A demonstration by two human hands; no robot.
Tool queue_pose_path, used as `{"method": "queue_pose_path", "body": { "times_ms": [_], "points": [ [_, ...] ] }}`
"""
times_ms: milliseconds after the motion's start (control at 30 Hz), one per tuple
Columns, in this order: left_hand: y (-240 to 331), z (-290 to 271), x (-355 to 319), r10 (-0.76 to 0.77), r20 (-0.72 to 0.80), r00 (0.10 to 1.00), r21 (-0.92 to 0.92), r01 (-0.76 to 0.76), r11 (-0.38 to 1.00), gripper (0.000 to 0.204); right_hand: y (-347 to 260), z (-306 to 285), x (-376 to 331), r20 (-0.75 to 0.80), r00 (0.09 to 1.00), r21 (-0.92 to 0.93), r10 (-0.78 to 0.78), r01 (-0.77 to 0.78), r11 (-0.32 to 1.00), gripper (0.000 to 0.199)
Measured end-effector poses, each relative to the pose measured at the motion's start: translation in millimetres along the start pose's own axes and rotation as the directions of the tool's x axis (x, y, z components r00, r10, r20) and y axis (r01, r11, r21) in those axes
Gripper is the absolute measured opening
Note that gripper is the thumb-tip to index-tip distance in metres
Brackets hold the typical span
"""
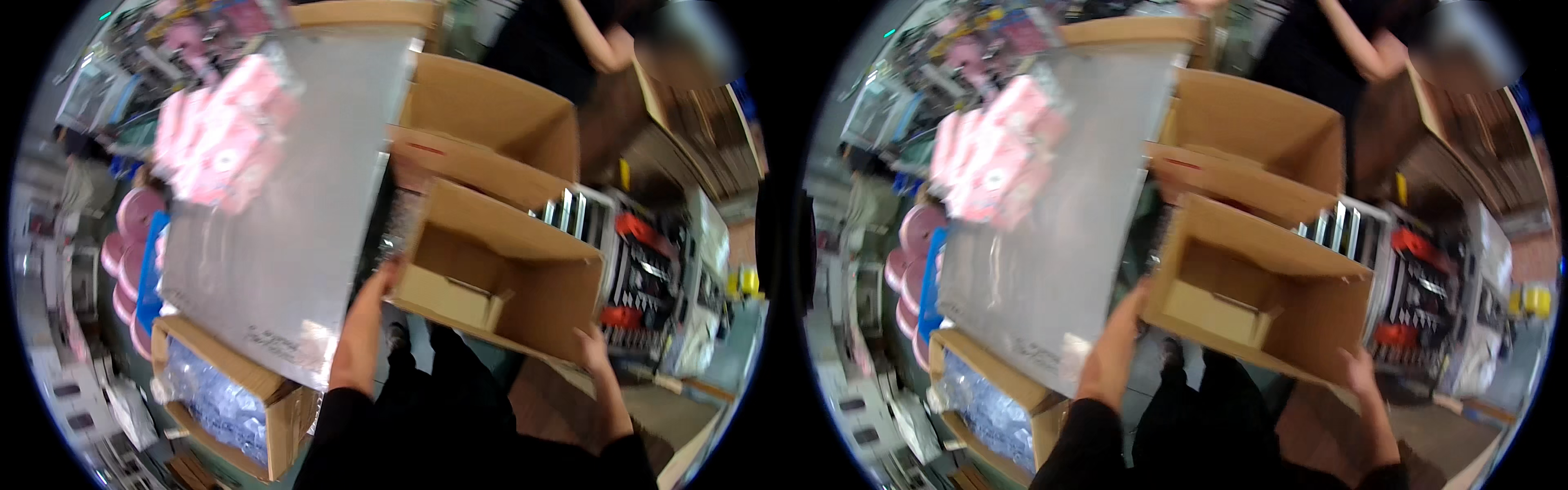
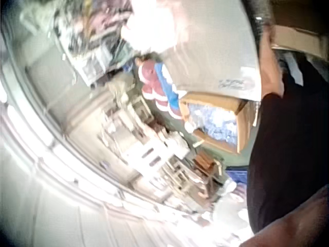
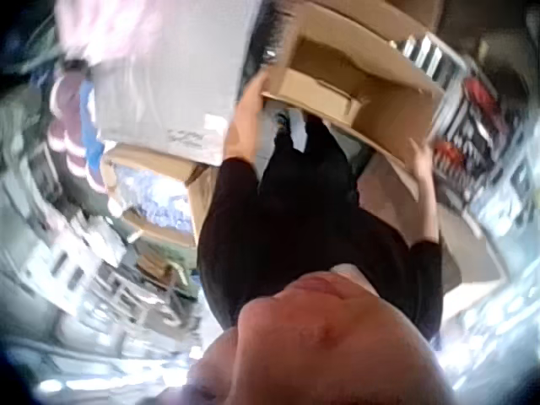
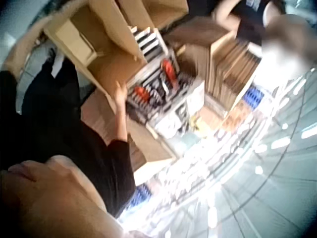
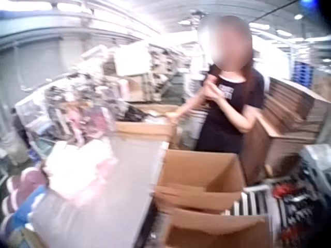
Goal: The person packs pink and blue packages into cardboard boxes by hand, then places the boxes on a conveyor belt and organizes additional products on a workspace.
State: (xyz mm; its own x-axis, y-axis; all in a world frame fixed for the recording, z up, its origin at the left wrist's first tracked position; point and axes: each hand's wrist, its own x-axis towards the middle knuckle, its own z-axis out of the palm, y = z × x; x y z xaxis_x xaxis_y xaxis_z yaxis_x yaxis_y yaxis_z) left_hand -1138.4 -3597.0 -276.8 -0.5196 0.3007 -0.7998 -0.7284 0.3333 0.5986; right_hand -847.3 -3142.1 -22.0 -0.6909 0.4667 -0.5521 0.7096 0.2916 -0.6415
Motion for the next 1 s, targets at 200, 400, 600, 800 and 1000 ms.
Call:
{"method": "queue_pose_path", "body": {
  "times_ms": [200,400,600,800,1000],
  "points": [
    [157,46,-177,0.512,-0.062,0.857,0.433,-0.439,0.787,0.066,2,42,-4,-0.074,0.996,-0.019,-0.046,0.045,0.999,0.043],
    [143,15,-187,0.687,-0.310,0.657,0.781,-0.237,0.578,0.055,40,33,-12,0.014,0.994,0.076,-0.113,0.111,0.991,0.040],
    [117,5,-156,0.795,0.155,0.587,0.969,0.066,-0.238,0.060,69,3,-9,0.044,0.999,0.362,-0.024,0.007,0.932,0.041],
    [71,36,-86,0.656,-0.113,0.747,0.982,0.183,-0.039,0.047,13,-5,-4,0.235,0.968,0.384,-0.085,-0.013,0.923,0.038],
    [202,-15,-182,0.916,0.130,0.380,0.863,-0.498,0.084,0.035,-43,108,-9,0.177,0.982,0.008,-0.063,0.062,0.998,0.050]
  ]
}}
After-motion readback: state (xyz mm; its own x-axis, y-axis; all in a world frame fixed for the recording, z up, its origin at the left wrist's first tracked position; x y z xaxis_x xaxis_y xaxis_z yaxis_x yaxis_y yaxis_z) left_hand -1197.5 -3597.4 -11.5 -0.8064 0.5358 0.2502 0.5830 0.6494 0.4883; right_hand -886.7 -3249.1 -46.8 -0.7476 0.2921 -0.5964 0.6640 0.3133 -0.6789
